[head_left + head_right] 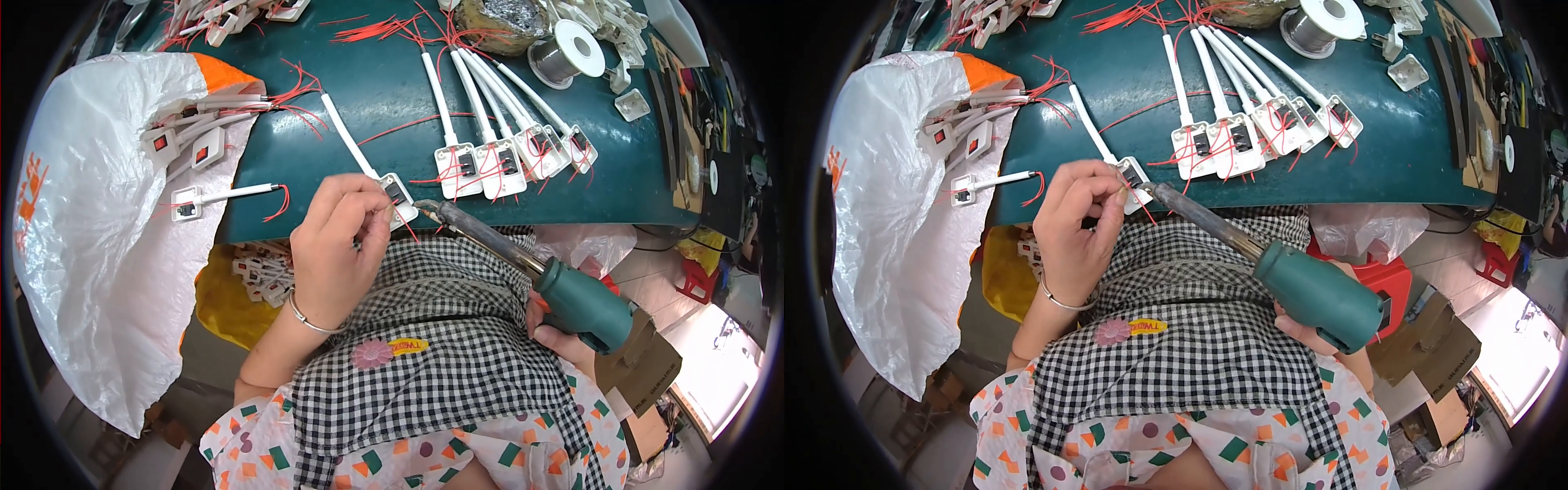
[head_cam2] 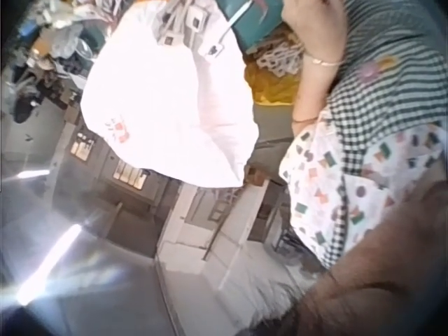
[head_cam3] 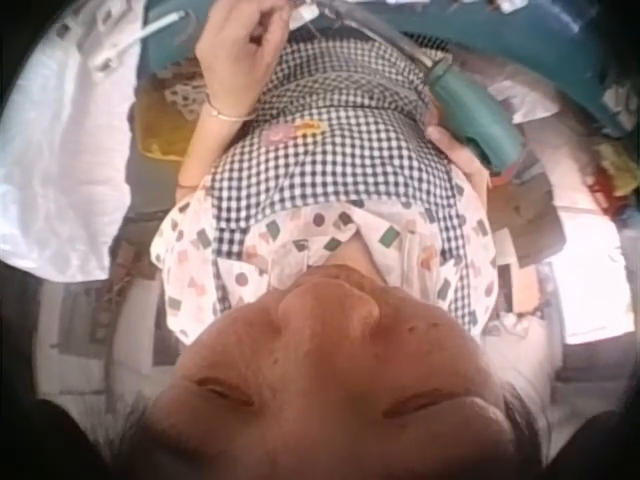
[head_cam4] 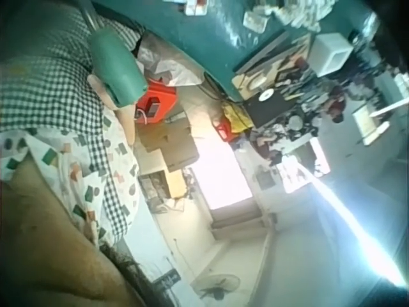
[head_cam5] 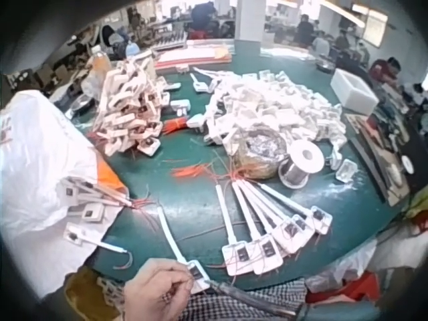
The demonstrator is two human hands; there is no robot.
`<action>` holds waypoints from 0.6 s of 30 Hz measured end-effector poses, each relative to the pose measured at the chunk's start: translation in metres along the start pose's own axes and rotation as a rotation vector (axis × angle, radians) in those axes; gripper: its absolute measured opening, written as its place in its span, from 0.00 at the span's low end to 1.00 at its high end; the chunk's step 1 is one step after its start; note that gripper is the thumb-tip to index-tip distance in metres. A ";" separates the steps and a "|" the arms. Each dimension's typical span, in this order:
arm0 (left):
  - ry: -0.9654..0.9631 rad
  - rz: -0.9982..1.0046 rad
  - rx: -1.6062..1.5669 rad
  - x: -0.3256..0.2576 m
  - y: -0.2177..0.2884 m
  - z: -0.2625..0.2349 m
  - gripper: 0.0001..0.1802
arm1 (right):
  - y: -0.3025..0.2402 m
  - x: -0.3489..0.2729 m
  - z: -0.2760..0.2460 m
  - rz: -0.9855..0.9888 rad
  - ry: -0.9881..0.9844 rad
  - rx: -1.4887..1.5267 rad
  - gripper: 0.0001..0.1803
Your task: The person solders red wires onto small circuit boards for LED light fixtures using a soldering gun and solder wire.
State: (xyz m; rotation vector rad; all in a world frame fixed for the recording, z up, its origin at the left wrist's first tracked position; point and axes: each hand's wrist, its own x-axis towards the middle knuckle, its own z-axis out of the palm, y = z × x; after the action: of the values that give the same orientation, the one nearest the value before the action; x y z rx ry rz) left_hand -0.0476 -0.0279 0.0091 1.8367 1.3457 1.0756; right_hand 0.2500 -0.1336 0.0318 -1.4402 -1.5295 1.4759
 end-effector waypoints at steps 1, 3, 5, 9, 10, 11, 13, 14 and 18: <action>0.001 -0.002 -0.004 0.003 0.002 0.000 0.07 | 0.001 -0.001 0.000 0.003 0.000 -0.003 0.11; -0.003 -0.025 0.057 0.007 0.005 0.000 0.08 | 0.002 -0.001 0.001 0.067 -0.023 0.007 0.12; -0.025 -0.036 0.051 0.007 0.002 -0.002 0.08 | 0.001 0.005 0.001 0.040 -0.029 -0.097 0.13; -0.098 -0.068 -0.028 0.010 -0.001 -0.008 0.07 | 0.000 0.007 0.003 0.064 0.008 -0.290 0.22; -0.097 -0.072 -0.029 0.011 -0.002 -0.009 0.07 | 0.001 0.007 0.003 0.066 0.004 -0.291 0.22; -0.109 -0.084 -0.053 0.012 -0.002 -0.010 0.07 | 0.003 0.008 0.004 0.028 0.008 -0.328 0.24; -0.125 -0.096 -0.081 0.014 -0.004 -0.011 0.07 | 0.009 0.006 0.004 -0.008 0.014 -0.365 0.27; -0.136 -0.102 -0.097 0.015 -0.004 -0.011 0.07 | 0.012 0.005 0.003 0.032 0.005 -0.347 0.27; -0.160 -0.134 -0.143 0.018 -0.006 -0.013 0.06 | 0.023 0.001 -0.002 0.024 -0.052 -0.382 0.29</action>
State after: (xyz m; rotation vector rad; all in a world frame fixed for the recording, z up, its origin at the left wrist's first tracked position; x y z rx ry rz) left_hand -0.0588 -0.0090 0.0143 1.6667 1.2453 0.9109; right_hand 0.2585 -0.1366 0.0108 -1.6463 -1.9096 1.2885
